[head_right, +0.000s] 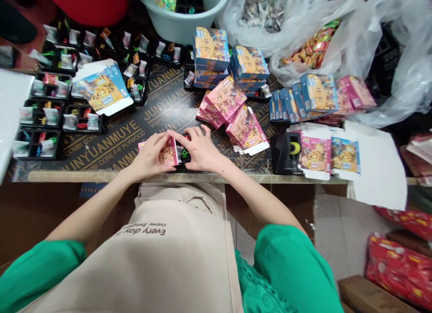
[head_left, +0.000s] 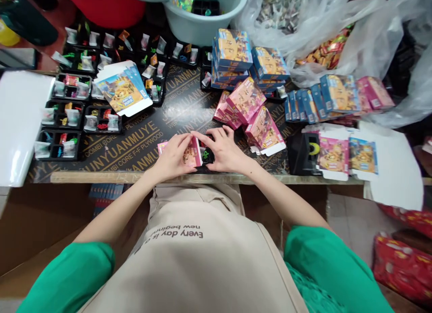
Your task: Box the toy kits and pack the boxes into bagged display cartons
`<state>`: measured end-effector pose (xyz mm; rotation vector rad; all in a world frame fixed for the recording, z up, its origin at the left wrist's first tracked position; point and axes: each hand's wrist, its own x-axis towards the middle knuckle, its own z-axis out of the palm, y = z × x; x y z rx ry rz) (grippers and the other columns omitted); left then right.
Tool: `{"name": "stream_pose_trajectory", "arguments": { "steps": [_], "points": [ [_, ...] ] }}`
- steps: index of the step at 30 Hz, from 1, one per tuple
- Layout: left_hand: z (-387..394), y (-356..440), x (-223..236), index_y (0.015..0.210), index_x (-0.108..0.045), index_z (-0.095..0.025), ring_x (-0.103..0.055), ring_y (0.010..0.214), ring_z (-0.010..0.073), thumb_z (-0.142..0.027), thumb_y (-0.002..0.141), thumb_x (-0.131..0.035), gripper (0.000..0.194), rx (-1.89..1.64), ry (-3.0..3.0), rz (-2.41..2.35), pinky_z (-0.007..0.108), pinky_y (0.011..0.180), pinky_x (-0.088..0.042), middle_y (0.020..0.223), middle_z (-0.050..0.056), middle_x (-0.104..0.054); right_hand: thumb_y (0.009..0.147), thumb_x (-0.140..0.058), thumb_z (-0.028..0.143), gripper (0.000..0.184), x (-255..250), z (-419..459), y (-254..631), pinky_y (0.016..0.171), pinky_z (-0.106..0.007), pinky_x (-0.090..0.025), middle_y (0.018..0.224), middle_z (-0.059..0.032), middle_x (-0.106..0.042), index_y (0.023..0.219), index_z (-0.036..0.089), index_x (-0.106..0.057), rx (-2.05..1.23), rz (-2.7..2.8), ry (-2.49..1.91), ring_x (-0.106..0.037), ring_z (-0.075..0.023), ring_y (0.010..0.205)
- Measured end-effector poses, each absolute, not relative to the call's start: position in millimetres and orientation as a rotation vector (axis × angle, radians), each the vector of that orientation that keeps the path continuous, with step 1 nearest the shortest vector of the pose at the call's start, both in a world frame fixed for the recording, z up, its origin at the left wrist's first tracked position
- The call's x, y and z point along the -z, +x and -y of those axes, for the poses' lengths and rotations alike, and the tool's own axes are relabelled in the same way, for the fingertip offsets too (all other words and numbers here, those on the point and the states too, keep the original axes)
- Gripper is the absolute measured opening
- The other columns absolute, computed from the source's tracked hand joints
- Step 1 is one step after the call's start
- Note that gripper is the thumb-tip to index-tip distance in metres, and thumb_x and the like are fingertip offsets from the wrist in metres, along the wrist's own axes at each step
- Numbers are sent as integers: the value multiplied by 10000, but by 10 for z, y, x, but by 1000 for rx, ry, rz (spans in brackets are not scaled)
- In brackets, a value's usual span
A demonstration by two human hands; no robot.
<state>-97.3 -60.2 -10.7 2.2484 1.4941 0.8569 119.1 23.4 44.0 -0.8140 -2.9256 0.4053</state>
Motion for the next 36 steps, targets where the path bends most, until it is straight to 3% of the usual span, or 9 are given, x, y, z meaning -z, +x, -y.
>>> {"name": "stream_pose_trajectory", "arguments": {
  "steps": [4, 7, 11, 13, 17, 24, 29, 33, 36],
  "points": [
    [564, -774, 151, 1525, -337, -174, -511, 1281, 381, -303, 687, -756, 946, -878, 2320, -1466, 583, 1091, -428, 1403, 207, -503, 740, -777, 492, 1000, -364, -241, 1403, 1168, -603, -179, 1454, -175, -459, 1593, 270, -307, -585, 2830, -820, -399, -381, 1360],
    [524, -713, 138, 1550, -317, -191, -504, 1278, 378, -328, 688, -744, 971, -902, 2291, -1539, 569, 1076, -436, 1429, 201, -478, 781, -686, 684, 979, -241, -243, 1562, 1143, -563, -310, 1564, -165, -375, 1590, 271, -320, -867, 2448, -1001, -381, -367, 1406],
    [485, -615, 103, 1560, -314, -192, -498, 1283, 368, -326, 709, -730, 956, -927, 2272, -1563, 551, 1075, -438, 1431, 195, -475, 879, -599, 641, 648, -22, -110, 1615, 917, -407, -514, 1174, -103, -614, 1395, 249, -612, -1116, 1774, -1283, -606, -233, 1007],
    [468, -535, 93, 1556, -323, -180, -502, 1280, 368, -331, 720, -722, 938, -921, 2283, -1553, 549, 1075, -438, 1422, 199, -481, 868, -659, 563, 508, 37, -24, 1578, 851, -370, -521, 1023, -66, -626, 1251, 235, -718, -1113, 1635, -1291, -598, -194, 885],
    [432, -379, 70, 1548, -334, -145, -502, 1281, 367, -334, 734, -707, 916, -934, 2312, -1528, 539, 1084, -435, 1411, 212, -482, 863, -693, 444, 369, -1, 29, 1550, 838, -346, -502, 957, -46, -647, 1154, 231, -770, -1167, 1617, -1180, -590, -177, 879],
    [422, -251, -9, 1549, -339, -182, -500, 1283, 378, -301, 704, -719, 935, -921, 2299, -1627, 544, 1085, -419, 1415, 194, -487, 686, -852, 362, 526, -68, -58, 1666, 737, -300, -509, 943, -10, -635, 1189, 249, -744, -1314, 1330, -1254, -519, -104, 688],
    [435, -241, -40, 1519, -394, -172, -508, 1262, 375, -368, 674, -732, 931, -897, 2252, -1719, 529, 1072, -420, 1395, 188, -512, 772, -794, 462, 381, -13, -20, 1635, 928, -344, -537, 1103, -44, -721, 1090, 253, -782, -1382, 1241, -1114, -654, -160, 903],
    [452, -218, -81, 1501, -422, -128, -488, 1286, 383, -375, 698, -704, 886, -861, 2241, -1748, 522, 1093, -394, 1407, 215, -499, 659, -880, 480, 523, 19, -5, 1555, 918, -351, -565, 1160, -47, -743, 1111, 242, -766, -1401, 1194, -1125, -673, -178, 908],
    [469, -201, -96, 1506, -421, -110, -468, 1308, 393, -335, 703, -695, 877, -834, 2280, -1765, 525, 1114, -363, 1421, 230, -486, 635, -893, 459, 497, 55, -9, 1502, 902, -324, -559, 1107, -38, -752, 1055, 226, -764, -1433, 1170, -1101, -667, -177, 940]
  ]
}}
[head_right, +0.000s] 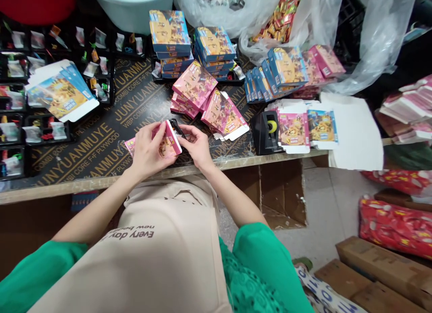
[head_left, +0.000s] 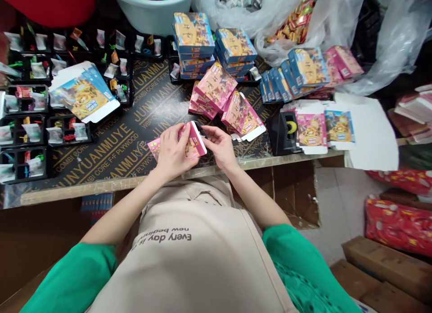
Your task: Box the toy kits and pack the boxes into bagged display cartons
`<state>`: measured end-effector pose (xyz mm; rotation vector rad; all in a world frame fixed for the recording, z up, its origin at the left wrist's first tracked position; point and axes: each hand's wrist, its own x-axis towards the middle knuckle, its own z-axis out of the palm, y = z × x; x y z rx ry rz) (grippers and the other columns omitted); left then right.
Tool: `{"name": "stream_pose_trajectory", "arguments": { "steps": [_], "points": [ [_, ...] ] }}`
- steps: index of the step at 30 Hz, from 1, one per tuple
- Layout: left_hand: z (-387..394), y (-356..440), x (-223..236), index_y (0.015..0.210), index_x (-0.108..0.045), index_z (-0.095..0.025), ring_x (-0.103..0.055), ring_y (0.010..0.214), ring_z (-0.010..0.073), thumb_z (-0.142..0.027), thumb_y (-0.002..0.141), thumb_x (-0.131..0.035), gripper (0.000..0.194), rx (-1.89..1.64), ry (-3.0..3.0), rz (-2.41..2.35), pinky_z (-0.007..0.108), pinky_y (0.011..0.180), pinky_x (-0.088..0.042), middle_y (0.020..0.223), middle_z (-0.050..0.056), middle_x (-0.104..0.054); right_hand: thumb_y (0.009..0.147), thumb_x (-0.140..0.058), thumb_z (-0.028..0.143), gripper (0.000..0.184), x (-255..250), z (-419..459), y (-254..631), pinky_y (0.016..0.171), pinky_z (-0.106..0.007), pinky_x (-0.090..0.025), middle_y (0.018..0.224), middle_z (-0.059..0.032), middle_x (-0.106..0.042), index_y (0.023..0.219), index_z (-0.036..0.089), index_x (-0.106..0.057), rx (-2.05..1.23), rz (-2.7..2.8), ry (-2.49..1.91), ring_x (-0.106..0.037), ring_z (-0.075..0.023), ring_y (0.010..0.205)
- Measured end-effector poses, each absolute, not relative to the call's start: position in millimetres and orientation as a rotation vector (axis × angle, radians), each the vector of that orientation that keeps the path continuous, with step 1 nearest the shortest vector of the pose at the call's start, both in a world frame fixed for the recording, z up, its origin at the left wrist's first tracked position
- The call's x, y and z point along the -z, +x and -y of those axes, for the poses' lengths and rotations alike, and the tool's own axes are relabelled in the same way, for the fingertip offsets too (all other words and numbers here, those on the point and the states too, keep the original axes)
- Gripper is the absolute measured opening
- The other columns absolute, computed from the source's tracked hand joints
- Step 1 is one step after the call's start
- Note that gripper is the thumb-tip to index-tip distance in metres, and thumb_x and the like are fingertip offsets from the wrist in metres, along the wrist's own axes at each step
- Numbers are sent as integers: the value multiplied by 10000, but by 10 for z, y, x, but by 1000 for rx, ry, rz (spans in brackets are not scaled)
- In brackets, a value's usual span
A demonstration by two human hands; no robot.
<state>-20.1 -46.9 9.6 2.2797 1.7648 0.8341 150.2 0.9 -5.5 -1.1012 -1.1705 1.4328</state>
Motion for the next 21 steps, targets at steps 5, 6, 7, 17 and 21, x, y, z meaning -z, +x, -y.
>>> {"name": "stream_pose_trajectory", "arguments": {
  "steps": [5, 6, 7, 17, 21],
  "points": [
    [492, -190, -67, 1511, -416, -98, -474, 1293, 402, -325, 716, -681, 868, -747, 2384, -1777, 527, 1086, -367, 1427, 242, -491, 651, -866, 356, 397, 131, -28, 1474, 638, -245, -478, 932, -3, -720, 996, 194, -755, -1399, 1232, -1142, -542, -86, 646],
    [495, -185, -61, 1507, -422, -100, -478, 1286, 402, -329, 715, -681, 865, -737, 2378, -1791, 525, 1077, -370, 1423, 241, -497, 653, -859, 339, 393, 143, -32, 1469, 594, -236, -446, 918, 3, -712, 1001, 190, -752, -1385, 1243, -1162, -498, -71, 602],
    [498, -180, -56, 1502, -429, -100, -482, 1281, 404, -336, 712, -684, 863, -731, 2365, -1807, 525, 1069, -373, 1419, 241, -501, 658, -850, 329, 387, 151, -34, 1462, 572, -230, -425, 914, 5, -708, 1004, 188, -750, -1375, 1253, -1171, -473, -63, 584],
    [441, -213, -73, 1526, -408, -150, -498, 1266, 380, -436, 683, -728, 946, -844, 2231, -1797, 501, 1043, -399, 1399, 204, -517, 610, -887, 297, 489, 11, -146, 1545, 774, -266, -543, 1037, -11, -720, 1065, 218, -727, -1616, 1210, -1015, -616, -124, 815],
    [430, -251, -96, 1532, -403, -180, -471, 1300, 387, -402, 700, -727, 920, -821, 2291, -1747, 525, 1084, -364, 1424, 197, -497, 555, -894, 199, 762, 2, -164, 1589, 826, -277, -555, 928, 26, -711, 1265, 263, -624, -1777, 1221, -955, -646, -147, 870]
  ]
}}
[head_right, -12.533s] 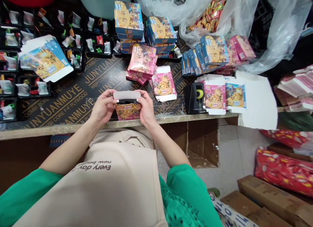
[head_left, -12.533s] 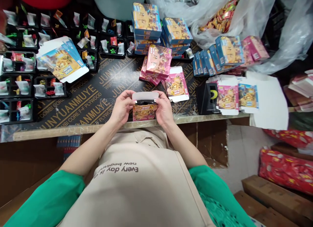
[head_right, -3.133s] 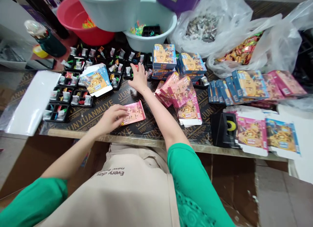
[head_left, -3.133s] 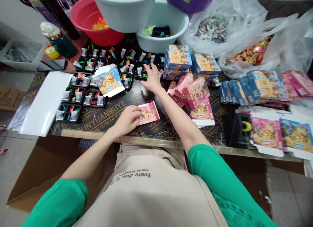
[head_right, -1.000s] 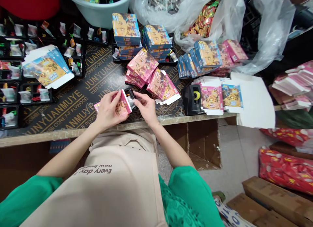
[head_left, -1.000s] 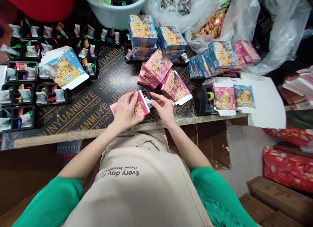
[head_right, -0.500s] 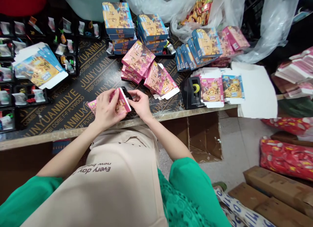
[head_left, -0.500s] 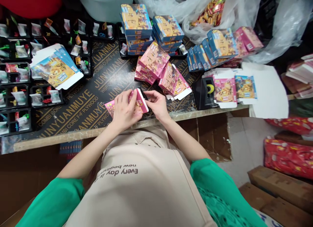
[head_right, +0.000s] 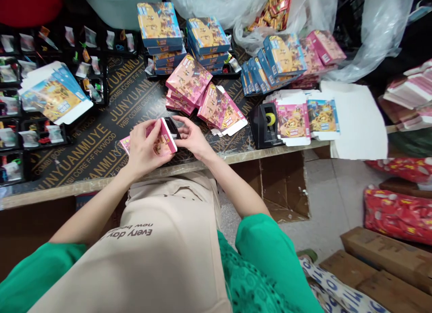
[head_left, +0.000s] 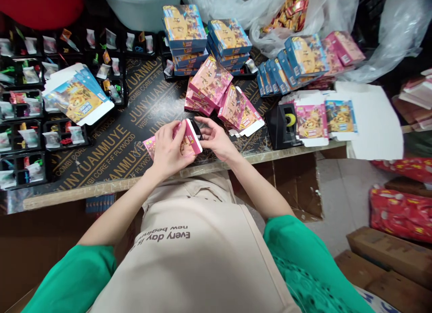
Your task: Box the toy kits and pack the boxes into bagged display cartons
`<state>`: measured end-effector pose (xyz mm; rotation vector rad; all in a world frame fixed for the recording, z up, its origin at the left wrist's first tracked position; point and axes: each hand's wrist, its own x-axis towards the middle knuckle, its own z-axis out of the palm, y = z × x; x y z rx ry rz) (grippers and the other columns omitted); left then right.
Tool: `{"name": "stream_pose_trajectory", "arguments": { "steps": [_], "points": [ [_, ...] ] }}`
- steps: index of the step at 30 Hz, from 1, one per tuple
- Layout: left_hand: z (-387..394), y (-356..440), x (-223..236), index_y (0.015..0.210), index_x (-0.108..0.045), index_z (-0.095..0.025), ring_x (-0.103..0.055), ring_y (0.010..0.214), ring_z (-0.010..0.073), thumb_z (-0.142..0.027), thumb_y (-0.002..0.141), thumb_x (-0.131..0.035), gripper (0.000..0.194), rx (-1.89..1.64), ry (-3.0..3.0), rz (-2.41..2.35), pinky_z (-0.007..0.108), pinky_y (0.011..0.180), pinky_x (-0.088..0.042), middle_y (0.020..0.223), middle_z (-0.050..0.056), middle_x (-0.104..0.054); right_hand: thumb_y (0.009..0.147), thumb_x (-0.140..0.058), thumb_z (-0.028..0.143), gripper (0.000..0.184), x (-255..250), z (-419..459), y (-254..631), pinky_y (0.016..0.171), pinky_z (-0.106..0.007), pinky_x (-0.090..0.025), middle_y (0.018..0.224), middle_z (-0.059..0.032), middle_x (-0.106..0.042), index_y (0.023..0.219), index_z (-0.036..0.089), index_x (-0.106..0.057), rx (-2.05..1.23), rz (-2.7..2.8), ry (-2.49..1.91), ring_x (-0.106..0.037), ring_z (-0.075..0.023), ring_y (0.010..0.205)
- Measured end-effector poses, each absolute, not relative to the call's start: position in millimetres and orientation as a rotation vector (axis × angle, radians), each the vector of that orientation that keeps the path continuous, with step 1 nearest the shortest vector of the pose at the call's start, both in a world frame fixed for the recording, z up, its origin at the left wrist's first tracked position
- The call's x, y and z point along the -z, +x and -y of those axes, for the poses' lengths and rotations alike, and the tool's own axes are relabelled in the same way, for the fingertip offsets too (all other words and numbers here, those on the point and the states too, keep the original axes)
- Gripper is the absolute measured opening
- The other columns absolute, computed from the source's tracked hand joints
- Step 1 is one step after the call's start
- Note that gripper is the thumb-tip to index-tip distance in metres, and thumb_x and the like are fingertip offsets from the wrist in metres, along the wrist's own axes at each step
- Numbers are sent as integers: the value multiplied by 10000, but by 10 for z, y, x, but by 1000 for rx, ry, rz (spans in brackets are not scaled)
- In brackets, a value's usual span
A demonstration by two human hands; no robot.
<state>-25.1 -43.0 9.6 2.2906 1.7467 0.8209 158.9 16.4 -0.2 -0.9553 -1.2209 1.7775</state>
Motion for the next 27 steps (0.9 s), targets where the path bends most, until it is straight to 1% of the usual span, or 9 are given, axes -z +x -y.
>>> {"name": "stream_pose_trajectory", "arguments": {
  "steps": [3, 7, 10, 13, 15, 18, 21, 24, 27],
  "points": [
    [438, -271, -90, 1537, -395, -181, -460, 1321, 394, -347, 713, -720, 901, -772, 2370, -1689, 545, 1107, -336, 1440, 204, -483, 583, -877, 216, 808, 71, -123, 1562, 756, -278, -556, 796, 58, -654, 1327, 273, -568, -1727, 1254, -1001, -617, -137, 744],
    [462, -265, -59, 1543, -385, -193, -482, 1299, 386, -367, 721, -725, 907, -766, 2381, -1645, 535, 1081, -372, 1416, 198, -500, 613, -873, 317, 757, 140, -58, 1490, 736, -304, -561, 813, 41, -637, 1308, 261, -579, -1621, 1306, -1073, -593, -139, 694],
    [470, -240, -49, 1539, -395, -188, -492, 1281, 375, -383, 706, -743, 924, -815, 2385, -1634, 522, 1075, -391, 1407, 195, -503, 595, -886, 397, 725, 166, -40, 1414, 903, -357, -565, 969, -6, -693, 1245, 235, -611, -1561, 1319, -1052, -657, -194, 898],
    [440, -251, -58, 1530, -416, -179, -498, 1268, 367, -394, 693, -758, 929, -851, 2378, -1614, 519, 1076, -403, 1398, 191, -510, 599, -884, 473, 690, 188, -57, 1392, 1090, -398, -489, 1214, -52, -692, 1191, 212, -644, -1549, 1304, -994, -621, -249, 1165],
    [401, -292, -73, 1527, -428, -186, -495, 1273, 362, -418, 684, -769, 939, -906, 2314, -1608, 526, 1086, -404, 1391, 179, -511, 669, -834, 546, 725, 181, -81, 1451, 1092, -400, -492, 1276, -55, -677, 1286, 231, -620, -1619, 1275, -969, -612, -246, 1198],
    [344, -359, -118, 1513, -460, -196, -496, 1289, 346, -466, 672, -792, 944, -1012, 2141, -1496, 524, 1123, -399, 1376, 159, -511, 799, -683, 665, 742, 105, -119, 1612, 980, -374, -555, 1298, -37, -668, 1432, 310, -530, -1718, 1218, -953, -647, -211, 1123],
    [316, -358, -177, 1484, -513, -233, -508, 1316, 331, -530, 648, -826, 940, -1066, 1865, -1232, 495, 1149, -401, 1395, 135, -530, 847, -601, 713, 665, -49, -133, 1733, 948, -337, -559, 1331, -15, -663, 1401, 347, -567, -1635, 1194, -991, -654, -191, 1128],
    [319, -272, -171, 1407, -602, -286, -589, 1253, 329, -617, 661, -806, 841, -1028, 1425, -999, 461, 1048, -500, 1366, 100, -614, 853, -560, 740, 662, -229, -106, 1735, 967, -353, -553, 1254, -28, -713, 1354, 311, -611, -1618, 1151, -1018, -671, -210, 1143],
    [341, -164, -49, 1139, -757, -234, -700, 1026, 297, -694, 701, -753, 635, -1050, 988, -899, 398, 852, -576, 1105, 83, -742, 832, -597, 719, 659, -332, -71, 1665, 973, -385, -558, 1045, -50, -768, 1291, 248, -638, -1635, 1041, -1059, -722, -223, 1026]
  ]
}}
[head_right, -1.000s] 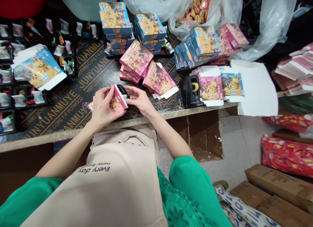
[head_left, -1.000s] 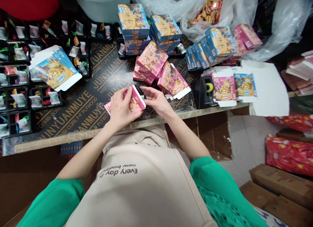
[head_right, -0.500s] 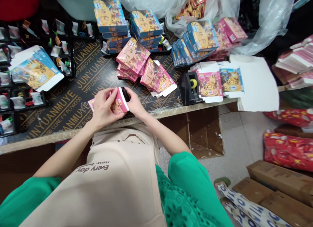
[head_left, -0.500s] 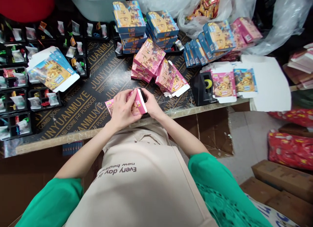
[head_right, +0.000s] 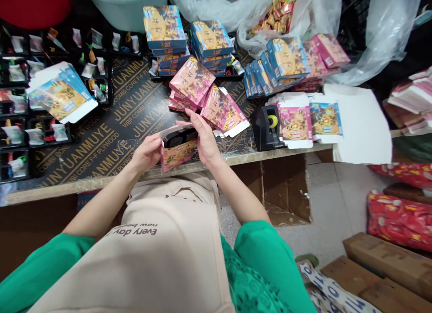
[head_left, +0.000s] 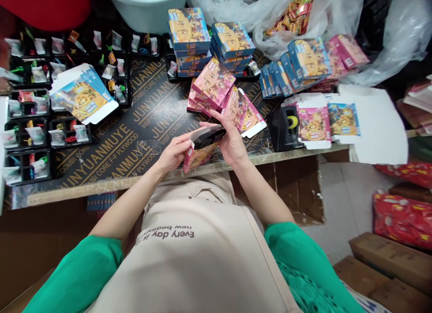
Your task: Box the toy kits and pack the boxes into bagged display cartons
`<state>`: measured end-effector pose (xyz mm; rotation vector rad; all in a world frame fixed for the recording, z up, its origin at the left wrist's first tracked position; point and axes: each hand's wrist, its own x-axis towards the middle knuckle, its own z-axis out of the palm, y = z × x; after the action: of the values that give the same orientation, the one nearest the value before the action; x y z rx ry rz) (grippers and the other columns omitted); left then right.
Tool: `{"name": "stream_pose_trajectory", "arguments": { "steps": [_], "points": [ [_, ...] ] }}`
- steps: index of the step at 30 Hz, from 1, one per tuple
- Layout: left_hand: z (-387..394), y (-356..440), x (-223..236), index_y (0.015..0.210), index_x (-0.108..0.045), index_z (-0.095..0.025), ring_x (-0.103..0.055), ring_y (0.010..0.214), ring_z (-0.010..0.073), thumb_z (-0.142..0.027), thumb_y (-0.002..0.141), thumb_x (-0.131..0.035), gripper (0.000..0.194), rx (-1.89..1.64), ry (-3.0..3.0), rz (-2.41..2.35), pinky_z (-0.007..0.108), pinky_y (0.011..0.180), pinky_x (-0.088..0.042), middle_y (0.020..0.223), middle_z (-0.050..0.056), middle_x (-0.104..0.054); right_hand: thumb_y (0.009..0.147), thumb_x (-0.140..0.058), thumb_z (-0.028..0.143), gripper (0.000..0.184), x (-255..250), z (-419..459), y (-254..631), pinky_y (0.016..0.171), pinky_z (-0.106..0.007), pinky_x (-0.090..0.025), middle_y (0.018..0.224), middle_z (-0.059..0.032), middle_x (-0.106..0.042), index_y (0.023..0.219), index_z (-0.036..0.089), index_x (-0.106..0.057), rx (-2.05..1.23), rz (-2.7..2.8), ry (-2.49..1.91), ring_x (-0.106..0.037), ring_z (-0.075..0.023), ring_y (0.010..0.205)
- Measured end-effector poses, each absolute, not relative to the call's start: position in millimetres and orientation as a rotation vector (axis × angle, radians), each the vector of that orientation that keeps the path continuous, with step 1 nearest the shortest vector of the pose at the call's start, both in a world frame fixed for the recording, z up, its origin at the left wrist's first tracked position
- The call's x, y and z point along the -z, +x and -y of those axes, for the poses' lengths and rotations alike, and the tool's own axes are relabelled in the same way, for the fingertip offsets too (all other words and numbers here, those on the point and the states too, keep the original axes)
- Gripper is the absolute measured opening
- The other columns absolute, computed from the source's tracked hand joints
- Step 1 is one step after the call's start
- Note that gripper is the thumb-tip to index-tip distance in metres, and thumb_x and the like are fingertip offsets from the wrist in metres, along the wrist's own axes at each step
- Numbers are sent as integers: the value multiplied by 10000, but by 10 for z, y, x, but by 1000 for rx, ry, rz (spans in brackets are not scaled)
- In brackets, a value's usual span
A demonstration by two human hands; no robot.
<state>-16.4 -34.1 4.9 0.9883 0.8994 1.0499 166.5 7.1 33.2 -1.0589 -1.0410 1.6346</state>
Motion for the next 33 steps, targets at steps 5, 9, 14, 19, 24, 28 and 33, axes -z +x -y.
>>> {"name": "stream_pose_trajectory", "arguments": {
  "steps": [5, 9, 14, 19, 24, 28, 33],
  "points": [
    [407, -58, 146, 802, -753, -178, -727, 906, 254, -664, 692, -799, 500, -1197, 705, -984, 348, 790, -581, 842, 53, -772, 712, -792, 539, 629, -223, -57, 1513, 982, -393, -555, 1031, -48, -757, 1237, 236, -623, -1483, 996, -1157, -711, -226, 1029],
    [436, -2, 126, 896, -758, -181, -731, 955, 238, -601, 745, -773, 447, -1350, 512, -1013, 343, 864, -569, 899, 47, -786, 669, -823, 510, 797, -97, -42, 1410, 1021, -380, -521, 1283, -73, -673, 1371, 287, -517, -1313, 1013, -1152, -606, -241, 1260],
    [371, 2, 33, 793, -729, -181, -726, 849, 205, -321, 632, -813, 229, -1350, 397, -1052, 311, 841, -561, 770, -6, -758, 811, -628, 604, 650, -76, -4, 1517, 989, -370, -523, 1279, -51, -672, 1376, 310, -499, -1402, 1047, -1147, -604, -225, 1244],
    [290, -42, -12, 891, -714, -207, -688, 812, 160, -237, 608, -760, 289, -1405, 639, -1098, 281, 790, -536, 848, -14, -746, 692, -671, 352, 411, -50, 40, 1576, 870, -346, -557, 1002, 4, -742, 1094, 269, -650, -1617, 911, -1140, -678, -203, 943],
    [345, -205, -54, 764, -729, -220, -694, 932, 218, -397, 723, -752, 183, -1454, 1189, -1192, 384, 896, -535, 927, 48, -747, 626, -609, 240, 44, -35, 20, 1546, 944, -401, -544, 832, -11, -744, 665, 224, -621, -1649, 837, -1077, -675, -215, 890],
    [403, -358, -210, 701, -756, -218, -700, 872, 205, -427, 754, -782, 218, -1273, 1567, -1206, 359, 845, -545, 916, 65, -767, 769, -625, 405, 222, -71, 20, 1686, 1051, -476, -499, 1084, -60, -762, 699, 220, -724, -1620, 1099, -969, -667, -271, 1103],
    [336, -406, -364, 768, -786, -199, -704, 753, 186, -308, 715, -822, 127, -1150, 1647, -1359, 307, 757, -557, 812, 52, -775, 716, -846, 388, 202, -143, -29, 1818, 937, -415, -552, 940, -37, -767, 860, 255, -799, -1291, 1488, -1029, -695, -222, 924]
  ]
}}
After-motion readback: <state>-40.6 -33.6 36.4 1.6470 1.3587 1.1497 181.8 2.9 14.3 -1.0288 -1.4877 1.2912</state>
